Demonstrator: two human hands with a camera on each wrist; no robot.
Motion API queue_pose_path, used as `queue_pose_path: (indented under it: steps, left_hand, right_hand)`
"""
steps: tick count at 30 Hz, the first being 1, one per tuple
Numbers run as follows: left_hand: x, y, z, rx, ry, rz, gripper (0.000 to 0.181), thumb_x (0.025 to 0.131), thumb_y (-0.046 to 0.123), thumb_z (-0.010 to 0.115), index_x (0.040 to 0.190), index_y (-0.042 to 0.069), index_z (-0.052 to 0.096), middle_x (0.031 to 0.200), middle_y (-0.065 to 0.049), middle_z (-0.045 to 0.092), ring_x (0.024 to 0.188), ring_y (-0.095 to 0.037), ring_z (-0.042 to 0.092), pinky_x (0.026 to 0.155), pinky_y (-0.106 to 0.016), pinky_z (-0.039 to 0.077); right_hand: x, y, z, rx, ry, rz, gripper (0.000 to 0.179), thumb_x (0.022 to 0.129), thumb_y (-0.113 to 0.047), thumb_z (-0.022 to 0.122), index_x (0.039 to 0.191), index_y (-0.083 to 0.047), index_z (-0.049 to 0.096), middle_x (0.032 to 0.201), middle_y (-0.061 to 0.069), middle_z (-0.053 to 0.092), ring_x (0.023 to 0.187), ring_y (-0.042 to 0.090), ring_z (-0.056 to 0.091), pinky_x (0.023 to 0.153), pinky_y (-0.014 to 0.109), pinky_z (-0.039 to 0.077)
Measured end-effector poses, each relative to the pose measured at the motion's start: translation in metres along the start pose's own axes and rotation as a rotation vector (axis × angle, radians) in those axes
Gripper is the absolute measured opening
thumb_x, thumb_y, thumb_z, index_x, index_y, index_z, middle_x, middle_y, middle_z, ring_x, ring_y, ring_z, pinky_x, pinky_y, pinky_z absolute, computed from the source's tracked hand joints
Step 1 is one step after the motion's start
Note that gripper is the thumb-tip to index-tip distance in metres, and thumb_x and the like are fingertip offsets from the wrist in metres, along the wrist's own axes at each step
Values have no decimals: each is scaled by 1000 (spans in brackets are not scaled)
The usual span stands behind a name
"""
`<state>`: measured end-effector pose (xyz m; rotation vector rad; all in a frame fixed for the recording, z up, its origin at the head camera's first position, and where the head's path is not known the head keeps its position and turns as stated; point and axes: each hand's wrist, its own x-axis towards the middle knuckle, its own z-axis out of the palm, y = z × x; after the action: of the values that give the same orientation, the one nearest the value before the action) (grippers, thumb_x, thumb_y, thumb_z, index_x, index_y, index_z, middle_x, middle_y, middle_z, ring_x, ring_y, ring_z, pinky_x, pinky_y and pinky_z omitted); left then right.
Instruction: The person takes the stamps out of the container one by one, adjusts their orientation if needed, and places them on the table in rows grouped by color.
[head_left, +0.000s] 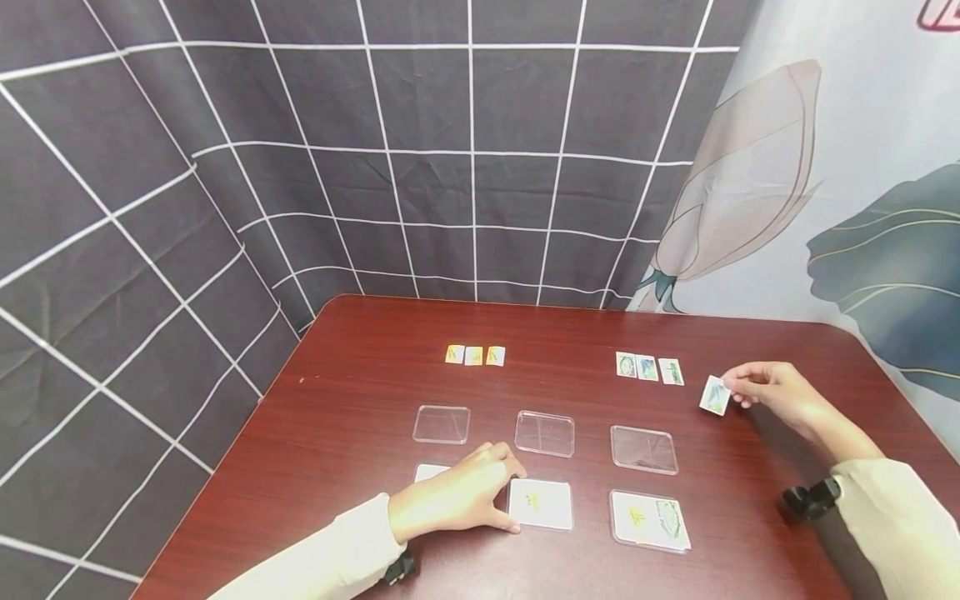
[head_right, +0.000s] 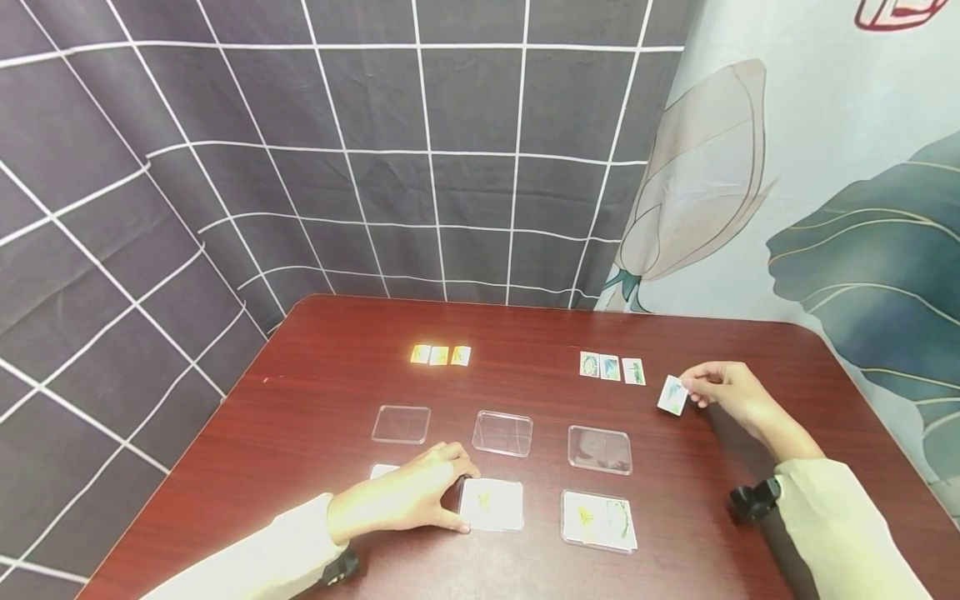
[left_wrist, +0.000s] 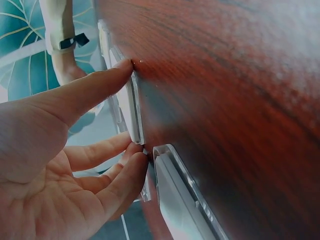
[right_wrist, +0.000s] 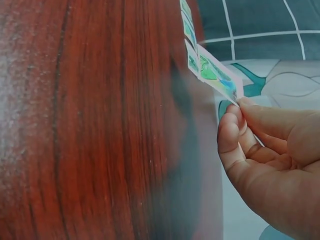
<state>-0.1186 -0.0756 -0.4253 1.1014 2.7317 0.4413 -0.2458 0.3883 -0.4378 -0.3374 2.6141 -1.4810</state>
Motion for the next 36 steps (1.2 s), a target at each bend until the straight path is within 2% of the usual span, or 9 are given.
queue_pose_path:
  steps: [29, 36]
  left_hand:
    - [0, -1, 0, -11, -14, -5, 52, 72, 37, 89, 112, 10, 68, 108, 3, 59, 92, -8, 48, 83, -21, 41]
    - [1, -1, -1, -10, -19, -13, 52, 72, 37, 89, 112, 11, 68, 107, 3, 58, 91, -8, 47, 83, -21, 41]
  right_hand:
    - [27, 1, -6, -40, 8, 35, 26, 98, -3, 60, 106, 22, 58, 76, 3, 63, 67, 11, 58, 62, 25, 51]
    - [32, 2, -6, -104, 14, 30, 26, 99, -5, 59, 108, 19, 59, 78, 5, 62, 69, 11, 57, 62, 25, 51]
